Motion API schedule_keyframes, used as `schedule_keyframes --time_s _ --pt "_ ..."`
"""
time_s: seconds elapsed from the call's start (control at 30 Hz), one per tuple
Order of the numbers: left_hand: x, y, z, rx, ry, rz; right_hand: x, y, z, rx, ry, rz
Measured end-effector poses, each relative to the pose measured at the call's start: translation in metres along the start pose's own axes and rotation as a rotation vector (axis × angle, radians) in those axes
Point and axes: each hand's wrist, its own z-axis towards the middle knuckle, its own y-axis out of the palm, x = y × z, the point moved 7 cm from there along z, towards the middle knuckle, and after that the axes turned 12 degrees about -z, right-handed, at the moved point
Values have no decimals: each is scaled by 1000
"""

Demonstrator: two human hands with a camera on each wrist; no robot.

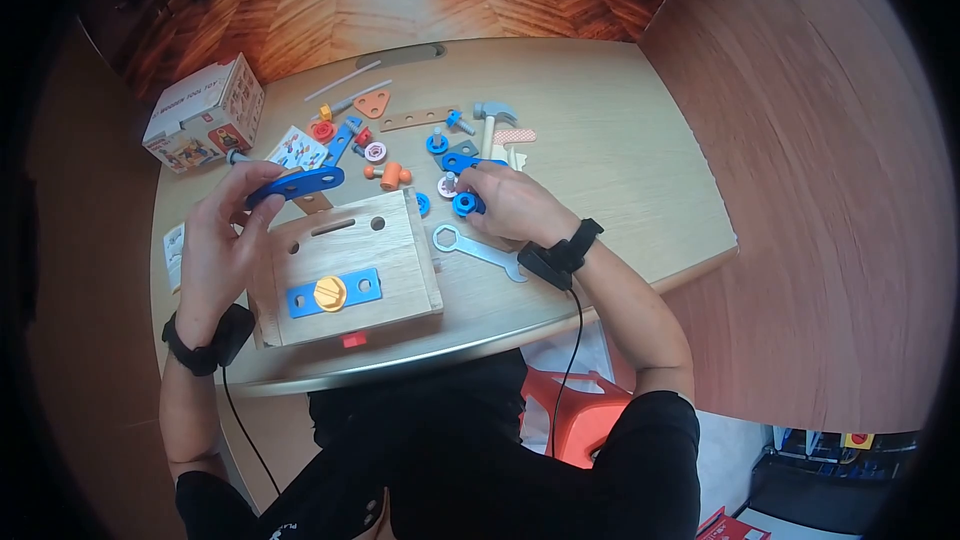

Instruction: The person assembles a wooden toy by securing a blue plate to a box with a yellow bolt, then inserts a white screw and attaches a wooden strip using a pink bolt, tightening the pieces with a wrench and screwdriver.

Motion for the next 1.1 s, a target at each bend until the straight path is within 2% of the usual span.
schedule_keyframes --time_s 0.1,0.23,0.3,0.37,0.53,0.67,0.73,0.83,0.93,1.1 --pt "0 0 0 -8 -7 12 -6 -5 -1 -71 12 18" --pt "3 -1 0 12 14 9 9 -18 6 -57 56 32" --pt "2 0 0 6 -4 -1 15 -27 6 128 5 -16" --pt "3 0 0 4 -4 4 18 -30 11 119 -2 -34" --pt "5 0 1 -15 -2 38 22 -41 31 252 9 -59" --pt "3 1 1 -4 -11 16 31 -31 70 252 24 -110" --pt "0 1 0 12 -19 -6 33 -23 88 136 104 -135" --pt "0 0 0 34 -15 -3 43 -3 111 64 126 -175" --pt "-3 2 -2 11 -85 -19 47 10 126 39 93 -198" --pt "-6 1 -3 21 -98 -4 46 7 126 81 97 -173"
